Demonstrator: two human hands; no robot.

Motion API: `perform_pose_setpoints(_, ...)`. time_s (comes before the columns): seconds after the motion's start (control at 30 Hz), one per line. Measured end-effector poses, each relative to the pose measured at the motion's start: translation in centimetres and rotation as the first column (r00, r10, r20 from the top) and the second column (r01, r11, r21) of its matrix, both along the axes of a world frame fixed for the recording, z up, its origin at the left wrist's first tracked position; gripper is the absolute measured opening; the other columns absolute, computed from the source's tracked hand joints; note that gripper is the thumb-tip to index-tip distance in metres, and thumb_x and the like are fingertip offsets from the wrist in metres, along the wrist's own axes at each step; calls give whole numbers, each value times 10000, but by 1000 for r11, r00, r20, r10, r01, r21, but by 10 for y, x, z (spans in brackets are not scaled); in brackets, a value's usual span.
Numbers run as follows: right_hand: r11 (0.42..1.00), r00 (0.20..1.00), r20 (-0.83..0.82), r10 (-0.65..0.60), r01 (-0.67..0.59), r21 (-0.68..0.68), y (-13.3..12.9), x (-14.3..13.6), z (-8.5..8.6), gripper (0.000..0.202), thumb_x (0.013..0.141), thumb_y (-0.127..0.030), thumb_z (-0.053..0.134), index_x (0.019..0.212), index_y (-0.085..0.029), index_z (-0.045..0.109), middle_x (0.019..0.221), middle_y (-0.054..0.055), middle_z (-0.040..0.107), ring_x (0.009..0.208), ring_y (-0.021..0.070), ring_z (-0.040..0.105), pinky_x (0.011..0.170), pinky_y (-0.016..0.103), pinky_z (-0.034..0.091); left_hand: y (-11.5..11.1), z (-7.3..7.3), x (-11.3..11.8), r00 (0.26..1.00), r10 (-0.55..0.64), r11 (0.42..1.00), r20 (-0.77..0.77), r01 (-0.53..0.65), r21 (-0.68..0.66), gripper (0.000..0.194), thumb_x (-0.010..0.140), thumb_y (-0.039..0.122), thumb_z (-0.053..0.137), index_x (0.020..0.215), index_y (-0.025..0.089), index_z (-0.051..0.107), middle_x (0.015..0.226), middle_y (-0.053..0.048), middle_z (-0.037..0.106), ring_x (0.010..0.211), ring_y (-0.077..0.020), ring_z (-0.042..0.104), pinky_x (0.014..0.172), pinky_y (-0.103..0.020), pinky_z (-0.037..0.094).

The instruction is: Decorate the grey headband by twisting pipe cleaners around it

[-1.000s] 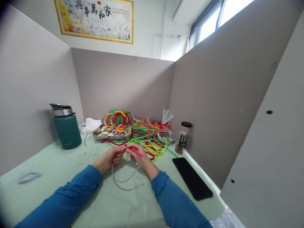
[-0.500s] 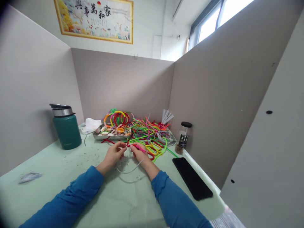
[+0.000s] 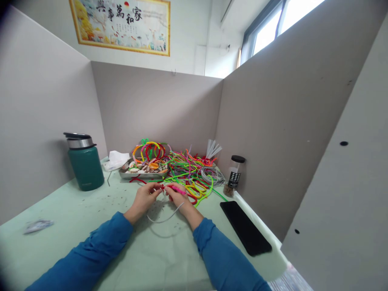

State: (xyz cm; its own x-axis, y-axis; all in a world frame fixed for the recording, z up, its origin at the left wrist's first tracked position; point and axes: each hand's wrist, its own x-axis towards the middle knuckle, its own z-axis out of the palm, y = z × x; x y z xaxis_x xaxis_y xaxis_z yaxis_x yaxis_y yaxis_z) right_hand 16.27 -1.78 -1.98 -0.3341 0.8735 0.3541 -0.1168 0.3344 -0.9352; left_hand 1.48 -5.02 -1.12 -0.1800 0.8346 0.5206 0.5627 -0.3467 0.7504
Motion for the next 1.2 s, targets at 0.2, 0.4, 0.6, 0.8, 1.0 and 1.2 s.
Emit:
perform_pose_setpoints(0.2, 1000, 1000, 0, 19, -19, 19, 0, 1, 0, 221, 752, -381, 578, 796, -166, 601, 578, -27, 522, 429, 81, 429, 391, 206, 309, 1, 0, -1, 998, -5, 1000, -66, 6, 5, 118, 686, 239, 616, 756, 184, 693, 735, -40, 668, 597, -133, 521, 600, -235, 368)
perform_pose_setpoints(0.4, 999, 1000, -19, 21, -20, 29, -2, 1, 1, 223, 746, -384, 584, 818, -175, 608, 597, -23, 534, 435, 82, 431, 394, 208, 307, -1, 2, 0, 1000, -21, 999, -13, 21, 35, 117, 689, 241, 622, 750, 205, 715, 731, -43, 662, 654, -153, 540, 632, -237, 377)
perform_pose_setpoints(0.6, 999, 1000, -16, 27, -27, -25, -1, -4, 0, 200, 728, -375, 607, 767, -179, 610, 503, -43, 471, 402, 75, 386, 392, 208, 300, -3, 6, -1, 995, 11, 1000, 98, -13, 28, 132, 690, 275, 611, 740, 196, 703, 627, -28, 631, 595, -148, 530, 549, -227, 358)
perform_pose_setpoints(0.8, 995, 994, -81, 71, -76, -59, 8, -6, -9, 297, 700, -377, 634, 911, -167, 638, 564, -35, 494, 405, 61, 381, 390, 200, 295, -1, 6, -2, 982, 20, 997, 189, -5, -79, 234, 700, 356, 578, 765, 153, 674, 430, 28, 509, 429, -112, 454, 455, -218, 321)
perform_pose_setpoints(1.0, 1000, 1000, 0, 11, -11, -29, 7, -5, -8, 259, 718, -363, 608, 867, -152, 629, 508, -45, 485, 395, 74, 408, 378, 194, 301, 0, 5, -2, 949, -51, 981, 311, 105, -161, 274, 687, 383, 576, 760, 125, 634, 370, 55, 445, 352, -82, 378, 392, -203, 280)
perform_pose_setpoints(1.2, 999, 998, 51, 33, -34, 29, 11, -7, -15, 233, 716, -368, 620, 834, -171, 657, 588, -15, 548, 427, 75, 411, 404, 202, 313, 0, 3, 2, 939, -132, 969, 318, 190, -158, 249, 661, 383, 597, 718, 141, 612, 380, 65, 428, 346, -75, 356, 387, -201, 256)
